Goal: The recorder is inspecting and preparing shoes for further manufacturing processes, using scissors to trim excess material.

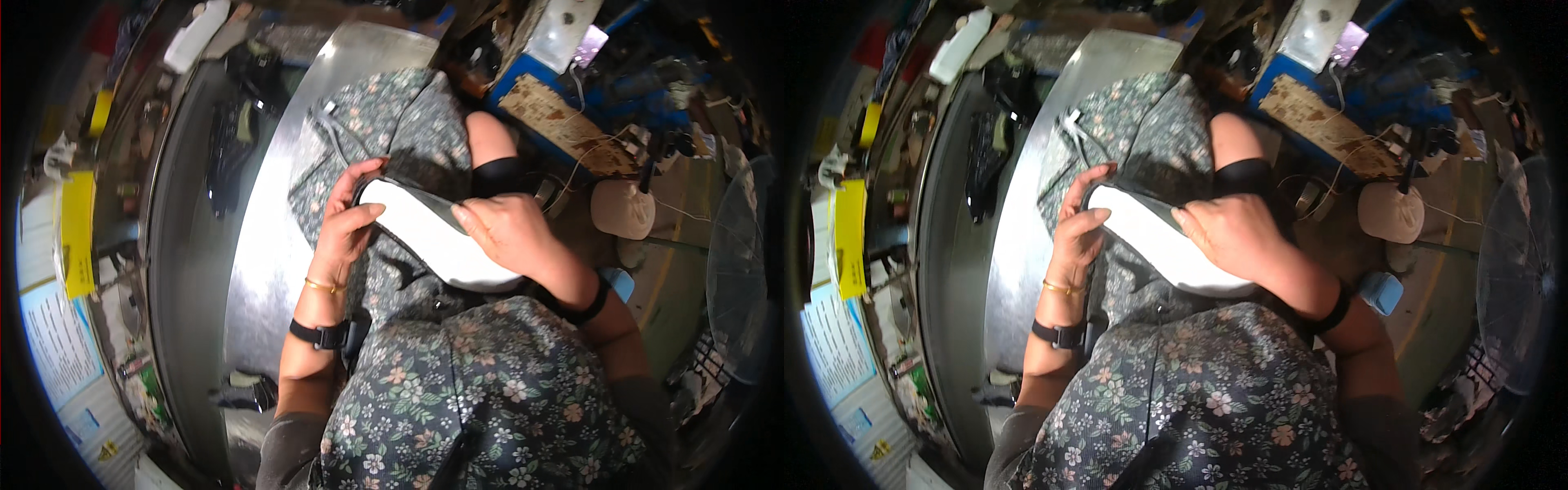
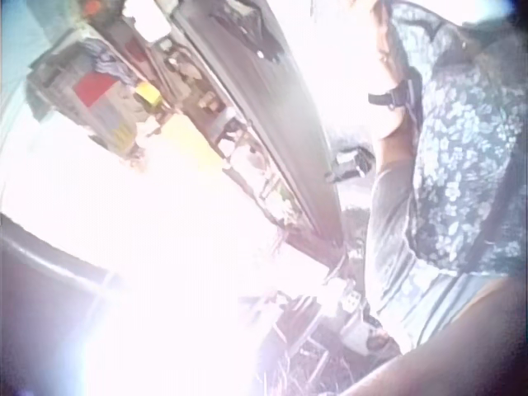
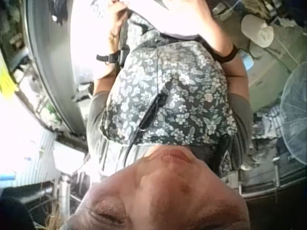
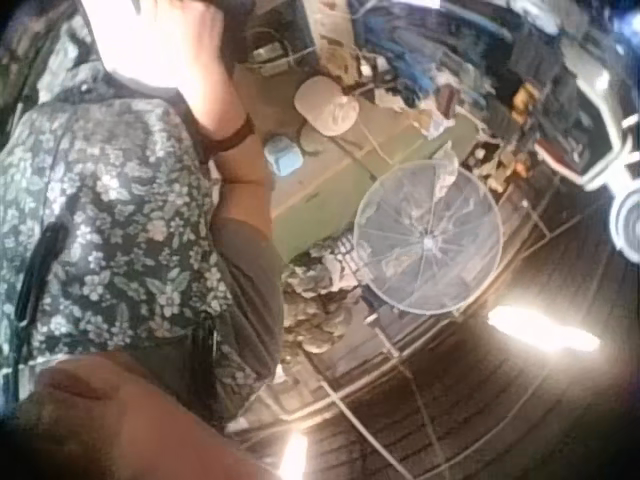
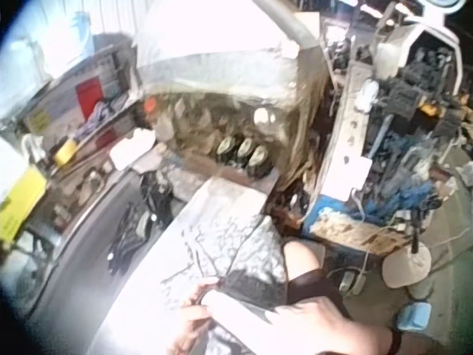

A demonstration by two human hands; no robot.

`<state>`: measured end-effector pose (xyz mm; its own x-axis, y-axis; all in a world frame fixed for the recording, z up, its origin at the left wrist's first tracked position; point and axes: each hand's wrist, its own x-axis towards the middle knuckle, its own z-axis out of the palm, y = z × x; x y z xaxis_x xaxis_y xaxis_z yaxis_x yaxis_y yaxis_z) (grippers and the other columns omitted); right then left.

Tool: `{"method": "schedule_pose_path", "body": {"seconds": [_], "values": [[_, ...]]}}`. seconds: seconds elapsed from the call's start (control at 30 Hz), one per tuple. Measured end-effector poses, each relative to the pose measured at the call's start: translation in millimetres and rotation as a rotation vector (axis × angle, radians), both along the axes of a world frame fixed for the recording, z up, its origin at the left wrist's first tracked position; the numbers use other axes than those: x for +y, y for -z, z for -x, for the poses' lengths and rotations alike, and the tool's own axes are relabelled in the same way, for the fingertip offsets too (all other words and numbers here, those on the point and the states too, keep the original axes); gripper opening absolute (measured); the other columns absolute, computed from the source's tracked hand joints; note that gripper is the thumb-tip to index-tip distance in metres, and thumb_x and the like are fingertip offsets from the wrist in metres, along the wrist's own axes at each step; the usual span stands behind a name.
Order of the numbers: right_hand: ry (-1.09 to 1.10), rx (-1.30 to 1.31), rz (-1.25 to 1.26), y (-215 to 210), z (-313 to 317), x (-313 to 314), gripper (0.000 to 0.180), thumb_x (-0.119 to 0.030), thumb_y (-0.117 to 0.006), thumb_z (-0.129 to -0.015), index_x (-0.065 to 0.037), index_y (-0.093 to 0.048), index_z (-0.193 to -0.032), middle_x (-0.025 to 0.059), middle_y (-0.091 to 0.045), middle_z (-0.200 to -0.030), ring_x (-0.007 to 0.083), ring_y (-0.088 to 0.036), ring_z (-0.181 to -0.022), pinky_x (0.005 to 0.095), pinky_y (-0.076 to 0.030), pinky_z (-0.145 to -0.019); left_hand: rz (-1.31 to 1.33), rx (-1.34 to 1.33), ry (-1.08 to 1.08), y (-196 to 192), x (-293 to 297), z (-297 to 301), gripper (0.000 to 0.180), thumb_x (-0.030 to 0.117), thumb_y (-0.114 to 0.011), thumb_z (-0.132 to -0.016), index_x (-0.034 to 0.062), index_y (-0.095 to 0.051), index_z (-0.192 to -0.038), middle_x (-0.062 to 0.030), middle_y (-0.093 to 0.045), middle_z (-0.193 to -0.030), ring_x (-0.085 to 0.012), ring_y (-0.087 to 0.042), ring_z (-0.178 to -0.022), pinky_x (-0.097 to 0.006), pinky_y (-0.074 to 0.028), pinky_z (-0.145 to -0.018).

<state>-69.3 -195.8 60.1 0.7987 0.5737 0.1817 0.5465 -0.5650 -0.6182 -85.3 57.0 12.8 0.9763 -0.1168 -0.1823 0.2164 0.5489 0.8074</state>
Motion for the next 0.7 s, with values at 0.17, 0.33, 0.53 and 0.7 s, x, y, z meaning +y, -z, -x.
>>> {"method": "schedule_pose_path", "body": {"seconds": [0.17, 0.33, 0.53, 0.7], "values": [[-0.056, -0.029, 0.018, 1, -9, 18, 0.032, -0.02, -0.059, -0.092, -0.005, -0.057, -0.064, 0.0144, -0.057, -0.057, 0.0332, -0.06, -0.053, 0.0432, -0.046, -0.048, 0.075, 0.028, -0.038, 19, 8, 10, 0.047, -0.001, -0.069, -0.078, 0.004, -0.054, -0.122, -0.0097, -0.051, -0.135, -0.0182, -0.052, -0.117, -0.031, -0.041, -0.1], [-0.099, -0.033, 0.014, -2, -15, 24, 0.032, -0.021, -0.06, -0.091, -0.005, -0.057, -0.063, 0.0142, -0.057, -0.057, 0.0328, -0.06, -0.053, 0.0422, -0.045, -0.048, 0.083, 0.016, -0.006, 27, 14, 11, 0.046, 0.001, -0.069, -0.08, 0.004, -0.054, -0.123, -0.0096, -0.052, -0.135, -0.0185, -0.051, -0.118, -0.031, -0.041, -0.101], [-0.026, 0.737, -0.163, 7, -64, 32, 0.037, -0.031, -0.058, -0.095, 0.0, -0.066, -0.076, 0.0164, -0.059, -0.06, 0.0316, -0.055, -0.052, 0.0349, -0.046, -0.052, -0.481, 0.037, 0.243, -3, 20, 1, 0.054, 0.004, -0.072, -0.078, 0.0029, -0.054, -0.129, -0.0082, -0.06, -0.123, -0.0206, -0.057, -0.112, -0.031, -0.044, -0.097], [-0.209, 0.067, -0.027, 40, -139, 119, 0.027, -0.031, -0.062, -0.091, -0.004, -0.064, -0.088, 0.018, -0.066, -0.083, 0.037, -0.064, -0.077, 0.0441, -0.051, -0.067, -1.197, -0.193, 0.629, -36, -14, 28, 0.045, 0.029, -0.07, -0.083, 0.0045, -0.06, -0.119, -0.0177, -0.062, -0.111, -0.0356, -0.064, -0.096, -0.04, -0.052, -0.084]]}}
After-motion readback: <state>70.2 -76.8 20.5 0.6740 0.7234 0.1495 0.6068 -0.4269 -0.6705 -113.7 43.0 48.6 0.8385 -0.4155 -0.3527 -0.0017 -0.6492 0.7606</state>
